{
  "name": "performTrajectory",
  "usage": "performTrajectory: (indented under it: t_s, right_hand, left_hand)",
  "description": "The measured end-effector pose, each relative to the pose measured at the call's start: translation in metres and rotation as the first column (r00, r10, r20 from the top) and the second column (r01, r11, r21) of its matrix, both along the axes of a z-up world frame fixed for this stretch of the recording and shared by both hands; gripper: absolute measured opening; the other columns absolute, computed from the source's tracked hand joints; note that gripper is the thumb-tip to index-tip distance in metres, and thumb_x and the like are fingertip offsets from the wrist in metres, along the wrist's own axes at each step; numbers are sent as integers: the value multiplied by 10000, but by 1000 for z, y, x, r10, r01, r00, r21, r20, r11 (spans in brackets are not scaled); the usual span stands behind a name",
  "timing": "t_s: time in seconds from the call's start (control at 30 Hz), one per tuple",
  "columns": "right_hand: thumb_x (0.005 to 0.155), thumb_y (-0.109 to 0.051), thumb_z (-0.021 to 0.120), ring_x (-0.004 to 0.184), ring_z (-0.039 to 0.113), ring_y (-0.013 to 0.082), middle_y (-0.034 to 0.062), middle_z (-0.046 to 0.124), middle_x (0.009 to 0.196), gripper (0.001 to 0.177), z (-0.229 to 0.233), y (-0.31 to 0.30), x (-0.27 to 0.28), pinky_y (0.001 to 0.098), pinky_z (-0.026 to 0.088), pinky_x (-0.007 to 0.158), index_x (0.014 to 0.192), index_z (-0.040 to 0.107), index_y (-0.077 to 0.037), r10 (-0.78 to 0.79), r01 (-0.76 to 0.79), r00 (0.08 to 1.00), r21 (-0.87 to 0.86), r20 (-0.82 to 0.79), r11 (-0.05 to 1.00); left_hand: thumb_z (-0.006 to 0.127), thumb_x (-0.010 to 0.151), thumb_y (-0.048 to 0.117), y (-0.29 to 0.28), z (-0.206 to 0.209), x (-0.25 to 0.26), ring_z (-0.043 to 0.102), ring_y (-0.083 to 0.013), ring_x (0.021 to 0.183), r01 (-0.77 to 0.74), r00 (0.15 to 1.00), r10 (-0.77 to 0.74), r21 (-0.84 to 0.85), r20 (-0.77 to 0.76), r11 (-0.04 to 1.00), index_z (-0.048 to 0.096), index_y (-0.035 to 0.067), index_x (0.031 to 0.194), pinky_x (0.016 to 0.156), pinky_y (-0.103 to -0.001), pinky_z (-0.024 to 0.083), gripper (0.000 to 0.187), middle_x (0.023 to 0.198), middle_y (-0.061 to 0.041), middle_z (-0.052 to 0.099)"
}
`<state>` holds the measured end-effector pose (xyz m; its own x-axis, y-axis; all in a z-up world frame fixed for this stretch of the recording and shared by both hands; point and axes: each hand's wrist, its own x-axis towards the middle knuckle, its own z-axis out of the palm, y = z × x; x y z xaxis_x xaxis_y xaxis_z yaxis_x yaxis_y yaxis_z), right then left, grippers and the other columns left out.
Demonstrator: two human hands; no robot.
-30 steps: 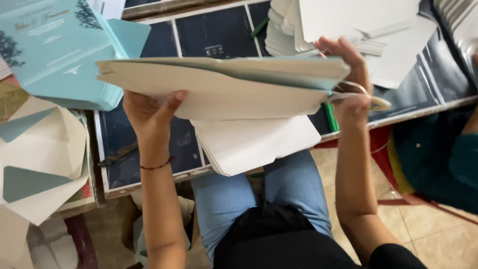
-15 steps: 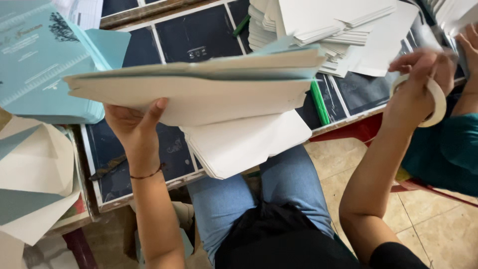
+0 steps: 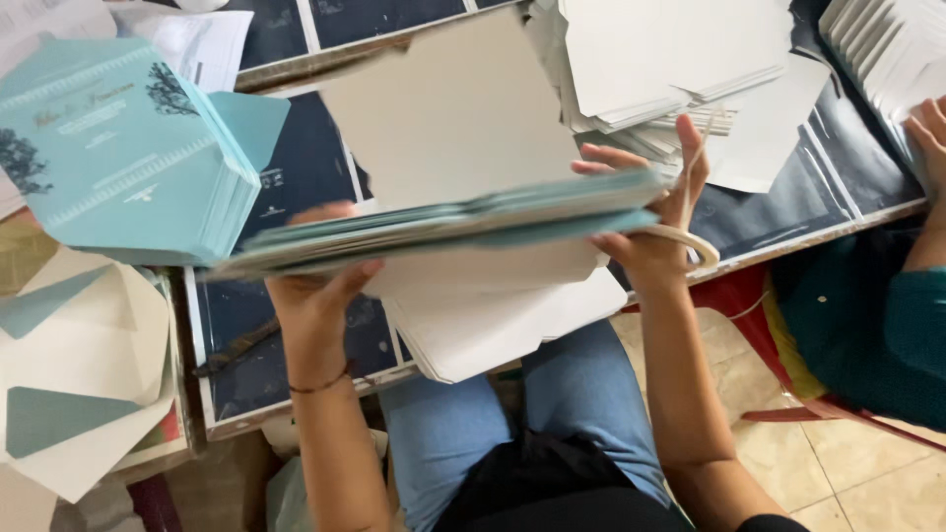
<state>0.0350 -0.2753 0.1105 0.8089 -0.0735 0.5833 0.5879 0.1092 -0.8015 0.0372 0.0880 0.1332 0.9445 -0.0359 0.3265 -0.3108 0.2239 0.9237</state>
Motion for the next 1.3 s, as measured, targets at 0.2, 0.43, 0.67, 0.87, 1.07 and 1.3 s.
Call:
performTrajectory:
  t_s: [0.2,0.43,0.67,0.87,1.07,1.3]
  right_hand:
    - [1213,56,444,1278,777,335,320,652,1585,758,7,-48,35,155,595,501,1767,111,-340,194,8,904,469,-382,883]
    - [999,-401,721,1271,628,443,268,591,1475,837,-39,-38,79,602,530,960,1655,220,-268,-466,-268,691,-794,-553,545]
    - [886,-35,887,1070,756,228,102,792,1172,814,-85,-25,96,443,613,911,1525,446,-281,-433,13,746,-638,-506,770]
    - [1005,-95,844,1506,468,297,48,659,1211,229,-59,-34,71,479,405,1253,868,662,-67,-194,136,980,-581,-38,802]
    - [1040,-76,706,781,556,78,-10,479,955,496,-85,-83,40,333,661,720,1465,475,-187,-58,48,939,-39,-339,998]
    - [793,-426,922,820,704,167,152,607,1166,868,-124,-91,45,262,632,766,1413,488,-1,-19,48,979,139,-202,989]
  left_hand:
    - [903,921,230,-7,-2,-19,607,-109,1011,-101,992,106,-75,68,992,631,200,1114,917,-244,593,335,1067,54,644]
    - [820,1006,242,-13,-3,-72,722,-97,939,-64,990,72,-65,123,996,650,204,1155,888,-224,645,230,1058,3,723]
    - [784,1032,138,-12,-15,-85,757,-170,957,23,997,-10,-175,76,984,687,156,1178,845,-275,674,176,1069,-81,743]
    - [880,968,209,-19,2,-66,763,-74,909,-50,988,71,-156,134,986,732,239,1165,777,-204,655,248,1057,5,773]
    - [890,887,460,-21,-7,-45,539,-156,1353,-381,916,363,89,170,920,636,332,1245,1225,-417,520,457,1481,54,481]
    - [898,996,167,-25,-2,-18,93,-306,1720,-205,972,204,1,115,979,311,151,1746,1401,-675,9,952,1863,-108,164]
